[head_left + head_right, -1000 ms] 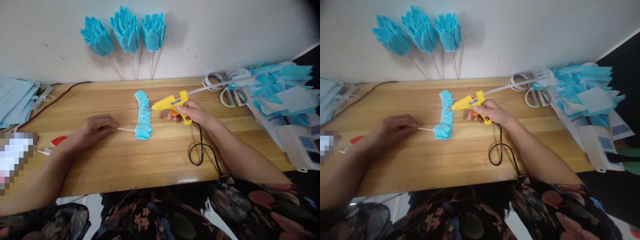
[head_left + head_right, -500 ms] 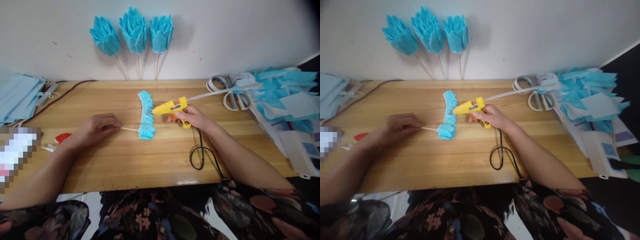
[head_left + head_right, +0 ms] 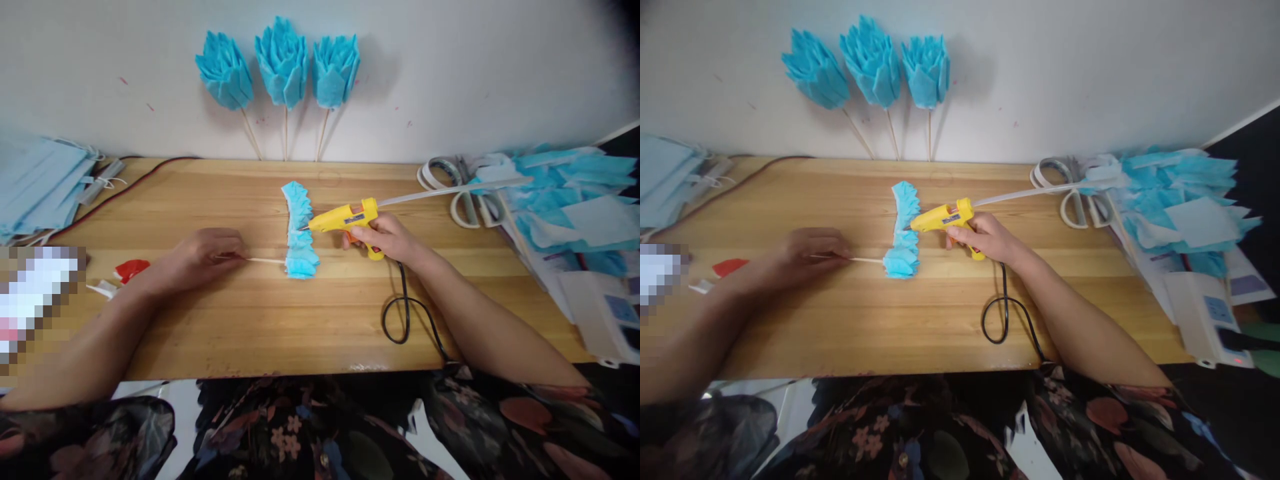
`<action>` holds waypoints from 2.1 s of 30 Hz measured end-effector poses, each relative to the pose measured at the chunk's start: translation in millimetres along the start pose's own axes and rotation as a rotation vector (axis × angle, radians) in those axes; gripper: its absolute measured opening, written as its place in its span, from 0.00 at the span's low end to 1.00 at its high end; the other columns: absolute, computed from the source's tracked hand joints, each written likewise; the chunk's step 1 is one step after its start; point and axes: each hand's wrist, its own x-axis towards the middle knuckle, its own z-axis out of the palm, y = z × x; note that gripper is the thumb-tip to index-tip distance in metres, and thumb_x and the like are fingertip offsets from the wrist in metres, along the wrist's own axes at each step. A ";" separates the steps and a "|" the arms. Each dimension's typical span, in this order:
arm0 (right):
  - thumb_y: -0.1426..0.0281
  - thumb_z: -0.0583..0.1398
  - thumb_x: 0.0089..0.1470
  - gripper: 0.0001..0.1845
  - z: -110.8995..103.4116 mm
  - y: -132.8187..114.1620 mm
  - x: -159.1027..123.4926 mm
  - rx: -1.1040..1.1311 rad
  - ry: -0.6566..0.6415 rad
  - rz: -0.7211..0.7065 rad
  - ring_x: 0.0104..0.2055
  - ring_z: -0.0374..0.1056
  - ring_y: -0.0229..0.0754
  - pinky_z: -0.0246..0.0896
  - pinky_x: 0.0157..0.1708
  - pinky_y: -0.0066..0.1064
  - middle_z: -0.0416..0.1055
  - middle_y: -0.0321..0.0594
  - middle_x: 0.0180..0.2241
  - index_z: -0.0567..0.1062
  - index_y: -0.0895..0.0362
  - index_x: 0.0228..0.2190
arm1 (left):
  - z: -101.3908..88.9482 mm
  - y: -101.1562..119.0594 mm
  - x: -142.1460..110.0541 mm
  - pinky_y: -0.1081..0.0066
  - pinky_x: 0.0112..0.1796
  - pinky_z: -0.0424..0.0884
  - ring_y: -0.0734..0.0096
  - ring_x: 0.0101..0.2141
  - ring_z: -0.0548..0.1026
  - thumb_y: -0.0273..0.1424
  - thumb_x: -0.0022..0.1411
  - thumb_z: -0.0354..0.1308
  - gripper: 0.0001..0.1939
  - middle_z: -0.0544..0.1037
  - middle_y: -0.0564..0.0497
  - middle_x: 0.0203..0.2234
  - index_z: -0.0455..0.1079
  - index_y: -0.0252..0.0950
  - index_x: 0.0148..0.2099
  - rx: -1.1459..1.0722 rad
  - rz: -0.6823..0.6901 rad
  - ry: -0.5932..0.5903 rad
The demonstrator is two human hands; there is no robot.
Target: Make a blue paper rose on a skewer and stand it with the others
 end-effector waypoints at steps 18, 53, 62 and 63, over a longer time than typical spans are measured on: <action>0.42 0.57 0.61 0.33 4.8 -9.5 0.4 -0.095 0.000 -0.020 0.19 0.57 0.31 0.52 0.20 0.28 0.67 0.34 0.19 0.80 0.59 0.27 | -2.8 5.2 0.5 0.74 0.34 0.67 0.72 0.32 0.75 0.28 0.73 0.54 0.09 0.77 0.49 0.31 0.73 0.35 0.38 0.002 -0.031 -0.020; 0.45 0.58 0.63 0.31 2.6 -14.7 -1.5 -0.162 -0.001 -0.011 0.19 0.57 0.31 0.50 0.20 0.27 0.64 0.32 0.19 0.76 0.58 0.23 | -2.7 3.5 1.7 0.75 0.33 0.67 0.73 0.31 0.75 0.29 0.73 0.55 0.09 0.77 0.50 0.31 0.73 0.35 0.38 -0.044 -0.035 -0.014; 0.45 0.58 0.62 0.30 -3.3 -16.5 -3.0 -0.158 0.004 -0.014 0.20 0.57 0.31 0.49 0.20 0.28 0.64 0.32 0.20 0.75 0.58 0.23 | -3.0 4.4 1.9 0.74 0.32 0.67 0.72 0.31 0.75 0.30 0.73 0.55 0.10 0.77 0.49 0.31 0.73 0.35 0.37 -0.044 -0.032 -0.005; 0.45 0.58 0.62 0.30 -3.6 -16.7 -3.1 -0.160 0.002 -0.009 0.20 0.57 0.31 0.49 0.20 0.27 0.64 0.32 0.20 0.75 0.58 0.23 | -3.2 4.9 2.0 0.74 0.32 0.67 0.71 0.31 0.75 0.30 0.73 0.55 0.10 0.77 0.49 0.31 0.73 0.35 0.37 -0.046 -0.035 -0.008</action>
